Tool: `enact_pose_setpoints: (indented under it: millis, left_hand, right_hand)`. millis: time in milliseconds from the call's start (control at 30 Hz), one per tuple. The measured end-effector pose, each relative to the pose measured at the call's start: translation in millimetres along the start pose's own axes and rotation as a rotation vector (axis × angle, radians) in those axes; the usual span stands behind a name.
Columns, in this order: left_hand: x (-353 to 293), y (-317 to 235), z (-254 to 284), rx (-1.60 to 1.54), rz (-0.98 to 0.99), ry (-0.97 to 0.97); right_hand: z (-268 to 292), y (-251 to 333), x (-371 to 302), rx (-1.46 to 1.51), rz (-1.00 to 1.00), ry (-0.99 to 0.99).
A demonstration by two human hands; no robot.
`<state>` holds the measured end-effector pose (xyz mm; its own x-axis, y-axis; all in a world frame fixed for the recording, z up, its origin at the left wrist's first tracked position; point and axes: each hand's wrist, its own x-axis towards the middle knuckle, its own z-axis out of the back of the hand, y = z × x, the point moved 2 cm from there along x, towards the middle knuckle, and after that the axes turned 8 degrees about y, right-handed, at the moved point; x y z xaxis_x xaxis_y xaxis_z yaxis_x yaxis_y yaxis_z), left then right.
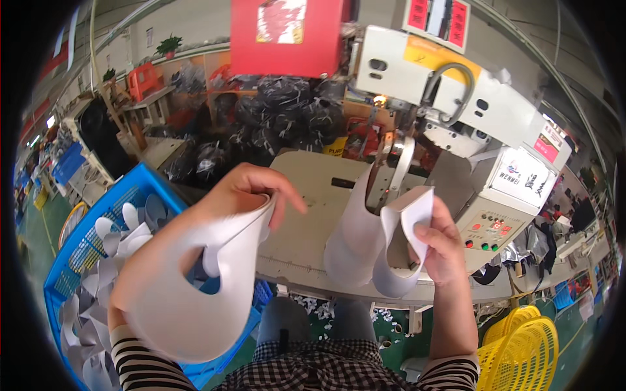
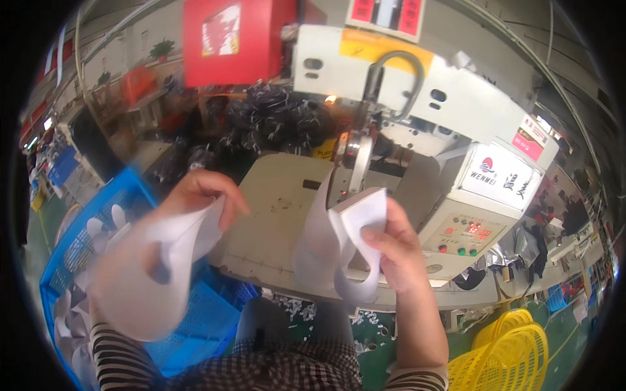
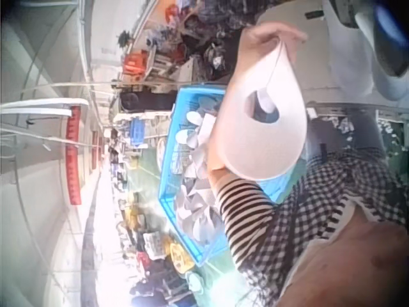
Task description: The person takes shoe components from a blue crate, feeds their edges through an industrial sewing machine, and stacks the stitched pieces together by hand.
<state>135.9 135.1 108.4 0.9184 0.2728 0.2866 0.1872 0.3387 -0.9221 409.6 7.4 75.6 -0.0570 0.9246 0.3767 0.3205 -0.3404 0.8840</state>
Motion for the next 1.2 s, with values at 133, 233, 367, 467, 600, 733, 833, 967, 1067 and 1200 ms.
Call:
enact_pose_setpoints:
  millis: [133,233,367,467,600,733,833,967,1067,1200]
  left_hand:
    - [32,11,-15,-0.195,-0.084,0.078]
    - [51,7,-21,-0.619,0.191,0.066]
    - [69,22,-25,-0.321,0.267,0.308]
    - [86,34,-22,-0.232,0.319,0.269]
    - [98,23,5,-0.201,0.224,-0.112]
    - [126,28,19,-0.247,0.230,-0.168]
    - [137,31,25,-0.295,0.208,-0.180]
    - [144,40,29,-0.359,0.175,-0.185]
    - [137,58,31,-0.426,0.083,-0.218]
    - [133,65,37,-0.596,0.059,-0.061]
  right_hand:
    - [-1,10,15,0.030,-0.024,0.161]
    - [-12,10,31,0.032,-0.038,0.280]
    - [-9,4,48,0.121,-0.100,0.362]
    - [7,13,49,-0.105,-0.131,0.269]
    - [39,19,62,-0.099,-0.109,-0.051]
    - [52,10,78,-0.045,0.004,-0.174]
    - [54,8,86,-0.007,0.023,-0.194]
    - [56,5,95,0.060,0.031,-0.199]
    - [59,2,99,0.103,0.022,-0.197]
    - [64,-4,100,0.201,-0.004,-0.132]
